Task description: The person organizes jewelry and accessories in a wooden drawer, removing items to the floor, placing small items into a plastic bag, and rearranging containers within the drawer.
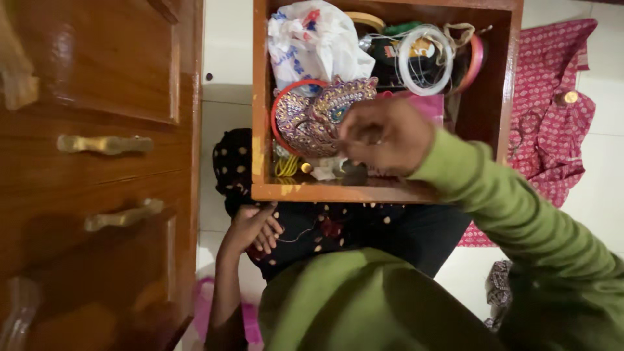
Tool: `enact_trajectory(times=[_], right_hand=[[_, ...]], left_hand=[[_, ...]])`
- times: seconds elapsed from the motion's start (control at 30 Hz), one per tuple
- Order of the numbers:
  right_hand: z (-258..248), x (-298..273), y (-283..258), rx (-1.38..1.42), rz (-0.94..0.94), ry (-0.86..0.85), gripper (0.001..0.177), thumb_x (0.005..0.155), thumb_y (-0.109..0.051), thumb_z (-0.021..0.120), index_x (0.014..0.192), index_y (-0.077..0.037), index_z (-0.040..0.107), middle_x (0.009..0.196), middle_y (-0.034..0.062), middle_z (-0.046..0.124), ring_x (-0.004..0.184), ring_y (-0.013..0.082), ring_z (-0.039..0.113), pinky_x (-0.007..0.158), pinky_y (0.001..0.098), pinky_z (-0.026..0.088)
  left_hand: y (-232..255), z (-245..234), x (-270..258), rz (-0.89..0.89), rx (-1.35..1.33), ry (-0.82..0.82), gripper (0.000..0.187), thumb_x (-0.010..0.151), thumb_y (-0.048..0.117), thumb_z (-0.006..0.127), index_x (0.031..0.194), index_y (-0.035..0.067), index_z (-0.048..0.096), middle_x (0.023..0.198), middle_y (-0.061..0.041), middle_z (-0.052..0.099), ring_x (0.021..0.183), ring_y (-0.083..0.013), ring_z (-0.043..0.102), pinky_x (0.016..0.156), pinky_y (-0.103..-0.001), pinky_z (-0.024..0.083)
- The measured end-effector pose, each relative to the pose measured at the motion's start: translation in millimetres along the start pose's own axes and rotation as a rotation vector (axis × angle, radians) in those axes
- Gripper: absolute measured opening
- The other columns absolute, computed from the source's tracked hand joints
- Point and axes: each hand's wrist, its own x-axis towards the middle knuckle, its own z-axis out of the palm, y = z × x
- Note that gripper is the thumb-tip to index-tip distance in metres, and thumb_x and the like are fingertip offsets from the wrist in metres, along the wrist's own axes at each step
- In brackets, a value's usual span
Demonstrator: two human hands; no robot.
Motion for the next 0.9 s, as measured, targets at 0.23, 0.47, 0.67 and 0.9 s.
enact_trajectory(times=[0.23,0.47,0.67,0.9], right_hand=[[51.1,53.2,22.1,0.129,0.26,-0.022,0.006,0.087,-0.002,0.069,0.089,0.003,0.068,0.074,0.0109,0.076,0.063,0.0139,0.073,0.057,0.0271,0.06],[64.4,65.5,12.2,0.009,0.392,-0.064,0.012,0.088,-0.01,0.067,0.087,0.002,0.07,0.071,0.0089,0.076,0.057,0.0147,0.07,0.05,0.0298,0.057],[69.6,72.8,12.5,0.004,0.375,-0.172,0.017,0.087,-0.012,0.061,0.087,0.003,0.071,0.069,0.0073,0.076,0.055,0.0124,0.068,0.047,0.029,0.054],[82.9,92.5,30.6,-0.263,0.284,-0.207,0.024,0.092,-0.023,0.064,0.08,-0.006,0.074,0.069,0.0086,0.077,0.058,0.0176,0.072,0.06,0.0339,0.056]], left_hand=[[-1.2,-4.1,-2.6,0.043,-0.005,-0.031,0.072,0.098,0.056,0.052,0.075,-0.008,0.075,0.054,-0.018,0.07,0.037,-0.0227,0.064,0.034,-0.029,0.045],[2.7,-7.1,-3.6,0.06,0.01,-0.078,0.071,0.1,0.054,0.05,0.077,-0.009,0.075,0.055,-0.018,0.07,0.037,-0.0232,0.065,0.034,-0.03,0.045],[4.0,-7.4,-4.4,0.054,0.002,-0.089,0.07,0.102,0.051,0.048,0.078,-0.008,0.074,0.055,-0.018,0.069,0.037,-0.0228,0.064,0.034,-0.03,0.045],[6.5,-7.9,-7.7,0.083,-0.009,-0.106,0.068,0.102,0.05,0.049,0.078,-0.009,0.074,0.055,-0.019,0.07,0.037,-0.023,0.064,0.033,-0.029,0.044]])
